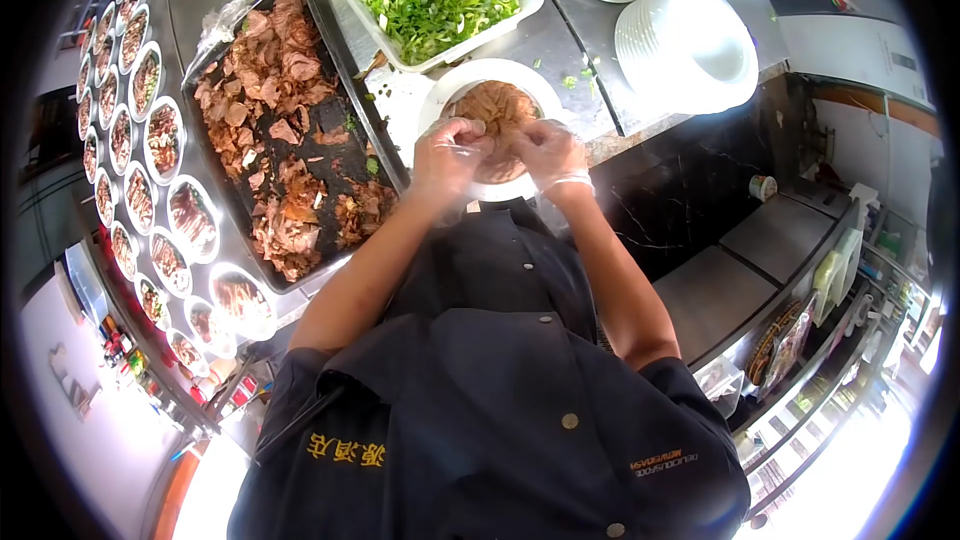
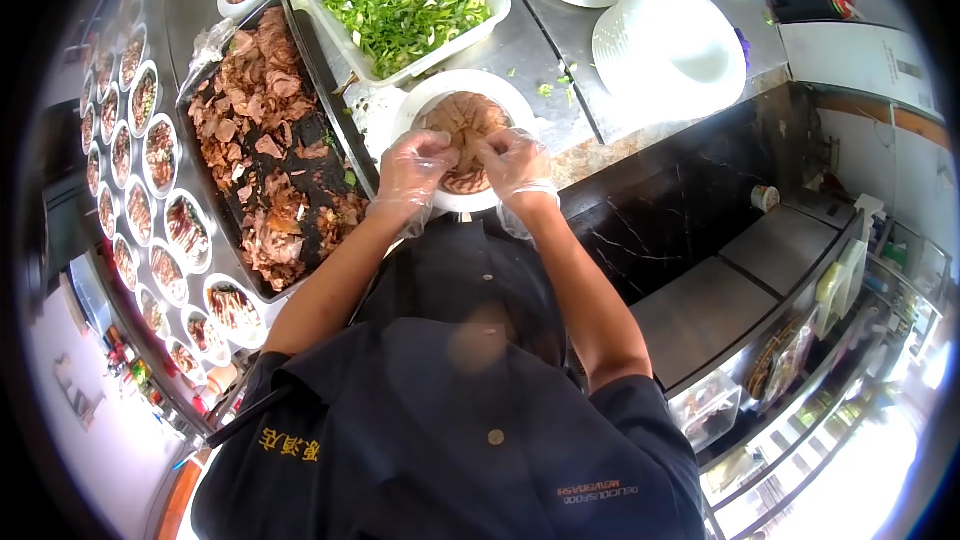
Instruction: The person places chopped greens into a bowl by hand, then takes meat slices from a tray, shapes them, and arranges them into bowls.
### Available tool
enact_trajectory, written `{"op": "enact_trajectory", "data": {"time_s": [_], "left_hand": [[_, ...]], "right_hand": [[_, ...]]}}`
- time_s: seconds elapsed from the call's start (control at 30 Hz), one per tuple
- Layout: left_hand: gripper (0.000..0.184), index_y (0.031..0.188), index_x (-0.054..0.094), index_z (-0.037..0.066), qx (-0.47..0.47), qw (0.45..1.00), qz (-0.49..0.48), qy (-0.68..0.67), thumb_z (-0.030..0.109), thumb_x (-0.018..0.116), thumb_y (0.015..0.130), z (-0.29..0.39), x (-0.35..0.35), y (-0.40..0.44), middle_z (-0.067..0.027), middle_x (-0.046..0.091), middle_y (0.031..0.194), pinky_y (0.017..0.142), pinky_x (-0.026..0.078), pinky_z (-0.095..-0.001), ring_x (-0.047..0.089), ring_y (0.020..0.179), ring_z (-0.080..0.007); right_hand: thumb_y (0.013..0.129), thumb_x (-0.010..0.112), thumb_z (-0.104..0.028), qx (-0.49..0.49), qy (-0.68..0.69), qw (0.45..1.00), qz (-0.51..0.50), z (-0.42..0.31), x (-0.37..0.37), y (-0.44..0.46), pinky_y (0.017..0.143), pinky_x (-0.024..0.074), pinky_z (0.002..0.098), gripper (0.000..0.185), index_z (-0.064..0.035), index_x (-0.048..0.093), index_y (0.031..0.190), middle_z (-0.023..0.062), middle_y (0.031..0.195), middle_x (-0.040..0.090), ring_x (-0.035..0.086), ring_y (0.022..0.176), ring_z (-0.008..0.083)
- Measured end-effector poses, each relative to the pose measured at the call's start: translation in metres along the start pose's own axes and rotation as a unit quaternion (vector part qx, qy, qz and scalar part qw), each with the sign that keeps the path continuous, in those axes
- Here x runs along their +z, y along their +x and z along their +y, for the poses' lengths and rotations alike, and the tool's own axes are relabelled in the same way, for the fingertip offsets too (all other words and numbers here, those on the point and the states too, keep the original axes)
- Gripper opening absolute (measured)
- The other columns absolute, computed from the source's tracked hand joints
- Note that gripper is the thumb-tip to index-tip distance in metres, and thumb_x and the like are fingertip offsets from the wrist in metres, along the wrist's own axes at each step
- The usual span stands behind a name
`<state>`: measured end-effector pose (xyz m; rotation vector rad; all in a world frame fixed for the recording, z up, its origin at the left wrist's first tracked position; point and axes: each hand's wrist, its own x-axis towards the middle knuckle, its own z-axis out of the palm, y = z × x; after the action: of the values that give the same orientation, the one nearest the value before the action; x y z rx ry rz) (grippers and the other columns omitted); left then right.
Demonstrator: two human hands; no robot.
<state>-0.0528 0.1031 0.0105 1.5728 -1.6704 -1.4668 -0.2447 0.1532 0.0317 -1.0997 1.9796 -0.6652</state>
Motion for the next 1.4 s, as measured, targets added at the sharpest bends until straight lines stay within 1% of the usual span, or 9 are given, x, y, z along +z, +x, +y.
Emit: {"op": "enact_trajectory", "data": {"time_s": [0.27, 0.33, 0.5, 0.57, 0.67, 0.8, 0.87, 1.3, 1.4], "left_hand": [[0.026, 0.117, 0.080, 0.005, 0.016, 1.000, -0.008, -0.017, 0.012, 0.084, 0.093, -0.001, -0.002, -0.002, -0.0109, 0.077, 0.110, 0.086, 0.061, -0.0325, 0.075, 0.096, -0.0178], [0.032, 0.126, 0.079, 0.007, 0.167, 0.985, 0.009, 0.033, 0.006, 0.081, 0.094, 0.009, -0.005, -0.007, -0.0116, 0.073, 0.111, 0.085, 0.061, -0.0324, 0.074, 0.096, -0.0205], [0.039, 0.132, 0.077, 0.010, 0.248, 0.961, -0.014, 0.118, 0.002, 0.079, 0.094, 0.004, -0.009, -0.002, -0.0114, 0.073, 0.108, 0.085, 0.061, -0.0322, 0.074, 0.093, -0.0218], [0.039, 0.133, 0.077, 0.008, 0.265, 0.961, -0.005, 0.079, 0.001, 0.079, 0.095, 0.003, -0.008, -0.005, -0.0108, 0.073, 0.108, 0.085, 0.061, -0.0320, 0.074, 0.093, -0.0203], [0.039, 0.134, 0.073, 0.001, 0.093, 0.983, -0.114, -0.113, 0.000, 0.082, 0.096, 0.023, -0.007, -0.020, -0.0075, 0.076, 0.117, 0.090, 0.062, -0.0290, 0.075, 0.101, -0.0131], [0.039, 0.135, 0.072, 0.000, 0.020, 0.982, -0.138, -0.127, 0.000, 0.080, 0.097, 0.046, -0.013, -0.024, -0.0085, 0.078, 0.118, 0.092, 0.062, -0.0281, 0.076, 0.102, -0.0134], [0.035, 0.134, 0.072, -0.001, -0.102, 0.980, -0.106, -0.137, 0.003, 0.078, 0.100, 0.059, -0.023, -0.025, -0.0095, 0.079, 0.116, 0.093, 0.061, -0.0282, 0.075, 0.103, -0.0134], [0.023, 0.114, 0.076, 0.001, -0.031, 0.999, 0.002, 0.024, 0.014, 0.084, 0.098, -0.001, 0.003, -0.005, -0.0089, 0.082, 0.103, 0.081, 0.063, -0.0308, 0.076, 0.089, -0.0130], [0.022, 0.115, 0.076, 0.002, -0.005, 0.998, -0.023, -0.065, 0.013, 0.083, 0.098, -0.023, 0.006, -0.005, -0.0088, 0.082, 0.103, 0.081, 0.063, -0.0303, 0.077, 0.090, -0.0139]], "right_hand": [[0.098, 0.074, -0.022, -0.045, -0.018, 0.998, -0.028, 0.010, -0.009, -0.001, 0.080, 0.0583, 0.0406, 0.017, -0.0071, 0.080, 0.101, 0.0149, 0.096, 0.080, 0.077, 0.088, 0.0340], [0.098, 0.072, -0.019, -0.029, 0.016, 0.999, -0.034, 0.023, -0.007, -0.002, 0.082, 0.0588, 0.0396, 0.015, -0.0074, 0.080, 0.104, 0.0152, 0.098, 0.080, 0.077, 0.090, 0.0321], [0.098, 0.069, -0.005, -0.053, 0.075, 0.996, -0.014, 0.050, -0.003, -0.001, 0.089, 0.0608, 0.0344, 0.020, -0.0026, 0.077, 0.116, 0.0170, 0.106, 0.082, 0.079, 0.095, 0.0236], [0.095, 0.068, 0.006, 0.028, 0.278, 0.960, -0.011, 0.051, -0.006, -0.010, 0.093, 0.0617, 0.0324, 0.029, 0.0027, 0.072, 0.124, 0.0166, 0.112, 0.081, 0.077, 0.101, 0.0198], [0.093, 0.073, 0.011, 0.037, 0.374, 0.926, -0.032, 0.021, -0.019, -0.023, 0.095, 0.0616, 0.0313, 0.036, 0.0045, 0.069, 0.128, 0.0134, 0.117, 0.079, 0.075, 0.105, 0.0192], [0.095, 0.080, 0.004, 0.001, 0.348, 0.938, -0.007, -0.003, -0.008, -0.030, 0.092, 0.0609, 0.0290, 0.028, 0.0038, 0.072, 0.122, 0.0103, 0.111, 0.079, 0.074, 0.101, 0.0156], [0.097, 0.081, -0.001, 0.021, 0.375, 0.927, 0.021, -0.008, -0.006, -0.030, 0.090, 0.0605, 0.0277, 0.022, 0.0032, 0.075, 0.118, 0.0095, 0.108, 0.080, 0.074, 0.099, 0.0141], [0.094, 0.085, -0.005, 0.083, 0.327, 0.941, 0.033, 0.031, 0.032, -0.003, 0.079, 0.0586, 0.0276, 0.018, 0.0005, 0.079, 0.109, 0.0055, 0.101, 0.079, 0.071, 0.087, 0.0119], [0.092, 0.088, -0.009, 0.067, 0.411, 0.909, 0.026, 0.043, 0.043, -0.002, 0.079, 0.0579, 0.0271, 0.017, -0.0008, 0.079, 0.104, 0.0037, 0.099, 0.079, 0.071, 0.087, 0.0109]]}}
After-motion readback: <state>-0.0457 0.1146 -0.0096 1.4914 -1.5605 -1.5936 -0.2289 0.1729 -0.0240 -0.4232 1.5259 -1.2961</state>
